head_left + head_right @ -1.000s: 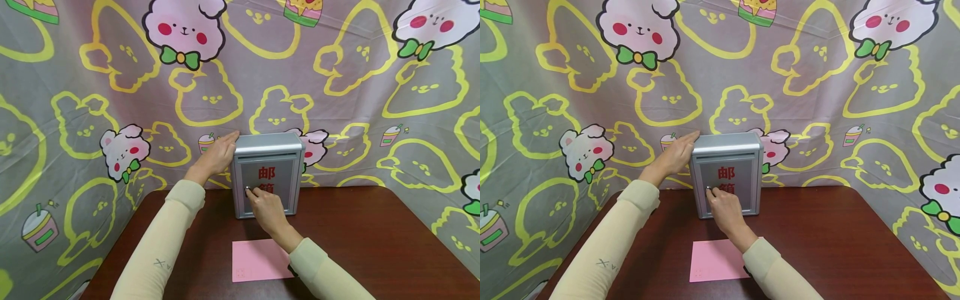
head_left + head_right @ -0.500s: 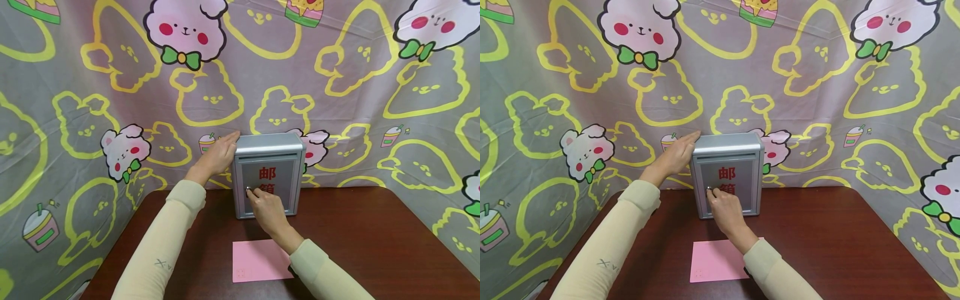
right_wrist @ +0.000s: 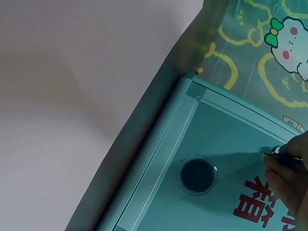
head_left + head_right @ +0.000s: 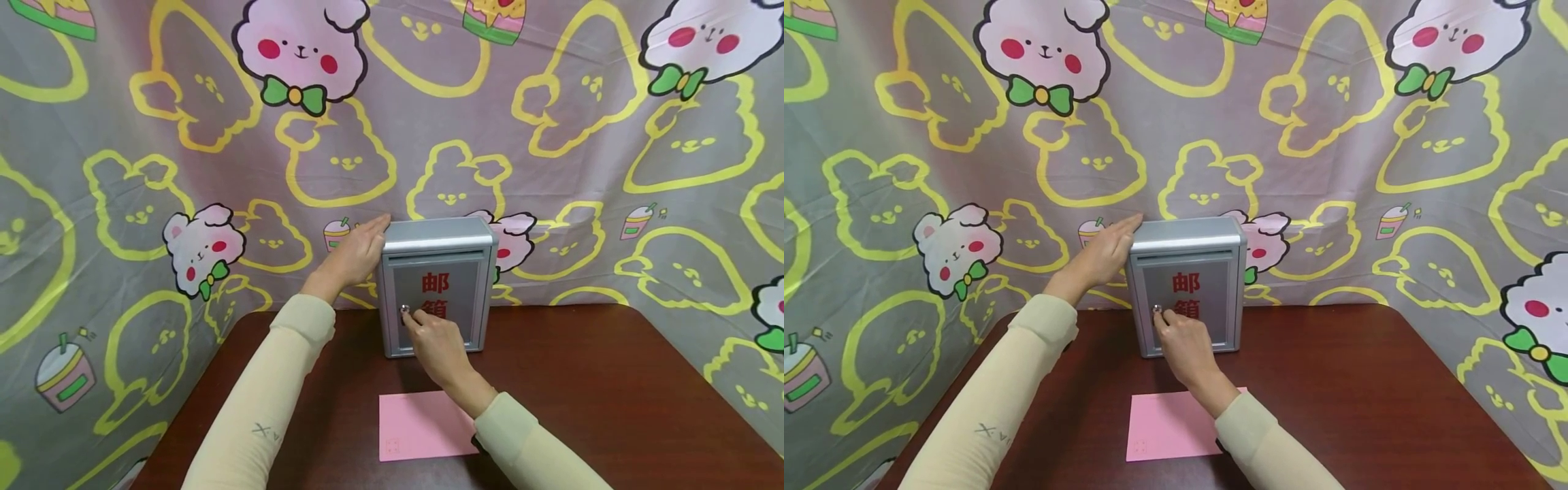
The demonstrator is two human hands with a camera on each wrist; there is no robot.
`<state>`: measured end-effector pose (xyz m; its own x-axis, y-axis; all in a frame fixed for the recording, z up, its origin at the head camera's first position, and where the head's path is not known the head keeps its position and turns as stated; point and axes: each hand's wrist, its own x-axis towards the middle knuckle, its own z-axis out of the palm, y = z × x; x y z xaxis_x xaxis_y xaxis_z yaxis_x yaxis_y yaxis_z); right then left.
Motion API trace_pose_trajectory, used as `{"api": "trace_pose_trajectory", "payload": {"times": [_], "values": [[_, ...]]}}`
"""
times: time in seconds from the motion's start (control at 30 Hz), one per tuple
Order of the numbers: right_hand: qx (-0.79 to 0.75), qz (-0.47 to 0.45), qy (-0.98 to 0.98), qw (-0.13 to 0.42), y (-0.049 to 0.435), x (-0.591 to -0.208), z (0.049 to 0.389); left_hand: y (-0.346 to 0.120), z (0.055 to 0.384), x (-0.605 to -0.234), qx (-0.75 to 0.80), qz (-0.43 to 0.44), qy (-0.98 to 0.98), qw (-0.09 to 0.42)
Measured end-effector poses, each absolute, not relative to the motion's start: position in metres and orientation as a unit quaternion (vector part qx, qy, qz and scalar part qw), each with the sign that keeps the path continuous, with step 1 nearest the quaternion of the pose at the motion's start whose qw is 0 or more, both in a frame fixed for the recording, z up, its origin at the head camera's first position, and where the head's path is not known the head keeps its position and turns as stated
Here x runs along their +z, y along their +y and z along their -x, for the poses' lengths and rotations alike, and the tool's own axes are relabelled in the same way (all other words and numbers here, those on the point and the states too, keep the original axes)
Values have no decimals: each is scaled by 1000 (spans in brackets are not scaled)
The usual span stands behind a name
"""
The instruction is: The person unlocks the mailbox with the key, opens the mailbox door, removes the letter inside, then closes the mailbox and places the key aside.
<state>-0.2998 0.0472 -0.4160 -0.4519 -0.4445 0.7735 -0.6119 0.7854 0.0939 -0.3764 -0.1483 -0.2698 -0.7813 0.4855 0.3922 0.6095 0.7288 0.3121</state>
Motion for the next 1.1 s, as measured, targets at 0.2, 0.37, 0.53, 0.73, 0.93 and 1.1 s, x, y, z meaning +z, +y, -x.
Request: {"api": "trace_pose_trajectory", "payload": {"times": [0.2, 0.37, 0.53, 0.73, 0.93, 1.1], "values": [[99, -315, -843, 426, 49, -416, 297, -148, 377, -271, -215, 300, -918, 145], [98, -316, -842, 425, 50, -415, 295, -148, 377, -271, -217, 298, -918, 150], [102, -321, -840, 425, 52, -415, 293, -148, 377, -271, -216, 298, -917, 152], [107, -325, -834, 434, 55, -416, 292, -148, 378, -272, -215, 298, -917, 153], [104, -328, -832, 435, 58, -415, 290, -148, 379, -272, -216, 298, -917, 152], [99, -330, -835, 428, 61, -414, 288, -148, 380, -272, -215, 300, -917, 149]]}}
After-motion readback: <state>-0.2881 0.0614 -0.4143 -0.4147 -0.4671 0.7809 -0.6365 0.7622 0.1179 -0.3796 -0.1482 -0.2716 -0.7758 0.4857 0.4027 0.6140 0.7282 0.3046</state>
